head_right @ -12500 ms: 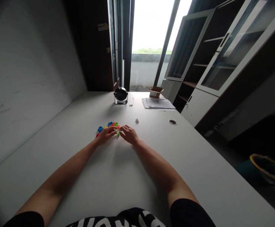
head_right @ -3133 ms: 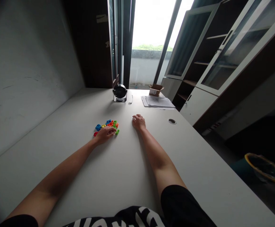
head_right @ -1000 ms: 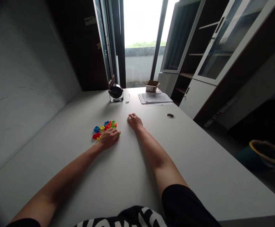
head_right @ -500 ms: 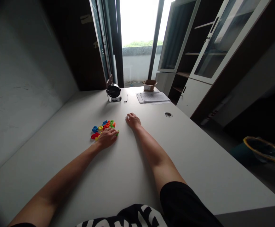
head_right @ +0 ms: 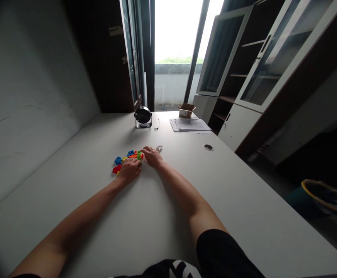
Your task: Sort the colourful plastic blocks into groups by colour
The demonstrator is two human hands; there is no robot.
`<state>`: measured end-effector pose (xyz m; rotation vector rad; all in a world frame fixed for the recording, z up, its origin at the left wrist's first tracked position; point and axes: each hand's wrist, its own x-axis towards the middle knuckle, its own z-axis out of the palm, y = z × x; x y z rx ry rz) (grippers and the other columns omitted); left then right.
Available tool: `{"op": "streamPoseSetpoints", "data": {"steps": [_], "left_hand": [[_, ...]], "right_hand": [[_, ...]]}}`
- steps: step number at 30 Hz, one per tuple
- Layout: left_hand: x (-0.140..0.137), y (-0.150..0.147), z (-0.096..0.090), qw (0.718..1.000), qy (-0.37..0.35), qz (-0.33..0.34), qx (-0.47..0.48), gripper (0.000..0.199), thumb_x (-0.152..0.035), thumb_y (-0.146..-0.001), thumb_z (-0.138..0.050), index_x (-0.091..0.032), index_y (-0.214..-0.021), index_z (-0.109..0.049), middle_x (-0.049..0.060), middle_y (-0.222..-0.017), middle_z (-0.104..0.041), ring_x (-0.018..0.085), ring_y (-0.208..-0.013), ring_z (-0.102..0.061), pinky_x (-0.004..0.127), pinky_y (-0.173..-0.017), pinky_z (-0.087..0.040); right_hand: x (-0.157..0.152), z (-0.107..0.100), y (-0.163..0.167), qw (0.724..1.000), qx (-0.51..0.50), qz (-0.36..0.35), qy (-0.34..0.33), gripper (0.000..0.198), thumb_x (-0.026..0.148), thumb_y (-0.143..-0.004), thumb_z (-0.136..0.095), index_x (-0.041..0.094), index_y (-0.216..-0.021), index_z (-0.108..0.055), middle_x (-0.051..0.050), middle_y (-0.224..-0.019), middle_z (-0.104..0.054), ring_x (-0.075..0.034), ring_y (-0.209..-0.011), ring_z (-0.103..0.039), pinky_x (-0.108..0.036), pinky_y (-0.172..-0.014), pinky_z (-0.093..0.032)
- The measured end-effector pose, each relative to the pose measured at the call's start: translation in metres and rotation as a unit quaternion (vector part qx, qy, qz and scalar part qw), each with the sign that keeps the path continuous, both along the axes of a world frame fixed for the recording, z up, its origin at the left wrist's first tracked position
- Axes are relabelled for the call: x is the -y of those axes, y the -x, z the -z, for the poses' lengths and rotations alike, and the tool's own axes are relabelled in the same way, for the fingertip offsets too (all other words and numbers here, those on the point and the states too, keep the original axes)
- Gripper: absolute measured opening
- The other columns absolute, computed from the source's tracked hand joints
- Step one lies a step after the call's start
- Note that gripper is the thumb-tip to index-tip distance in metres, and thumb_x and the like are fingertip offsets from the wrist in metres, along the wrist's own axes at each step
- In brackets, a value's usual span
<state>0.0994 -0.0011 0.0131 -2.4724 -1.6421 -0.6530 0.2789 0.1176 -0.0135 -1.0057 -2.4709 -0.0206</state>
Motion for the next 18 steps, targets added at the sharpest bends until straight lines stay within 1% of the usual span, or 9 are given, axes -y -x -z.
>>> {"op": "streamPoseSetpoints", "data": {"steps": [3,5,9,11,14,18], "left_hand": [[-0.0009,0.0015,0.0019,1.0,-0.002,-0.002,0.0,0.012,-0.024,-0.092,-0.057,-0.02,-0.092,-0.068,0.012,-0.099,-0.069,0.03,-0.099,-0.06,0.046,-0.096,-0.04],[-0.0015,0.0019,0.0031,1.0,0.003,-0.004,0.004,0.012,-0.024,-0.092,-0.058,-0.02,-0.092,-0.068,0.012,-0.098,-0.069,0.03,-0.099,-0.06,0.046,-0.097,-0.04],[-0.0018,0.0025,0.0038,1.0,0.014,0.003,0.015,0.011,-0.024,-0.091,-0.059,-0.02,-0.093,-0.07,0.013,-0.099,-0.069,0.03,-0.101,-0.061,0.046,-0.099,-0.04],[-0.0013,0.0028,0.0032,1.0,0.014,0.006,0.016,0.012,-0.024,-0.091,-0.059,-0.02,-0.094,-0.07,0.013,-0.1,-0.069,0.03,-0.101,-0.061,0.046,-0.099,-0.04],[-0.0006,0.0026,0.002,1.0,0.01,0.006,0.011,0.011,-0.024,-0.09,-0.059,-0.02,-0.093,-0.07,0.012,-0.1,-0.069,0.03,-0.101,-0.06,0.046,-0.098,-0.041],[-0.0004,0.0009,0.0016,1.0,0.005,0.01,-0.004,0.01,-0.023,-0.09,-0.059,-0.02,-0.093,-0.069,0.012,-0.101,-0.068,0.029,-0.1,-0.06,0.044,-0.097,-0.042]], "right_hand": [[-0.0035,0.0036,0.007,1.0,-0.001,-0.007,0.015,0.053,0.004,-0.093,-0.051,0.031,-0.137,-0.061,-0.007,-0.148,-0.051,-0.023,-0.129,-0.051,-0.037,-0.105,-0.046],[-0.005,0.0054,0.006,1.0,-0.007,-0.01,0.018,0.048,0.007,-0.093,-0.053,0.03,-0.133,-0.064,-0.007,-0.148,-0.05,-0.024,-0.132,-0.049,-0.039,-0.107,-0.044],[-0.0019,0.0065,0.0034,1.0,-0.027,0.006,0.015,0.033,0.016,-0.095,-0.058,0.024,-0.127,-0.066,-0.011,-0.144,-0.054,-0.025,-0.132,-0.048,-0.042,-0.107,-0.044],[0.0008,0.006,0.004,1.0,-0.025,0.007,0.016,0.034,0.016,-0.096,-0.057,0.024,-0.128,-0.064,-0.01,-0.143,-0.054,-0.024,-0.132,-0.048,-0.042,-0.107,-0.044],[0.0032,0.0049,0.0062,1.0,-0.005,0.009,0.024,0.041,0.015,-0.097,-0.055,0.027,-0.136,-0.06,-0.009,-0.144,-0.054,-0.024,-0.131,-0.049,-0.041,-0.107,-0.043],[0.004,0.0023,0.009,1.0,0.02,0.003,0.024,0.041,0.019,-0.098,-0.055,0.031,-0.138,-0.059,-0.008,-0.148,-0.05,-0.025,-0.135,-0.045,-0.041,-0.108,-0.041]]}}
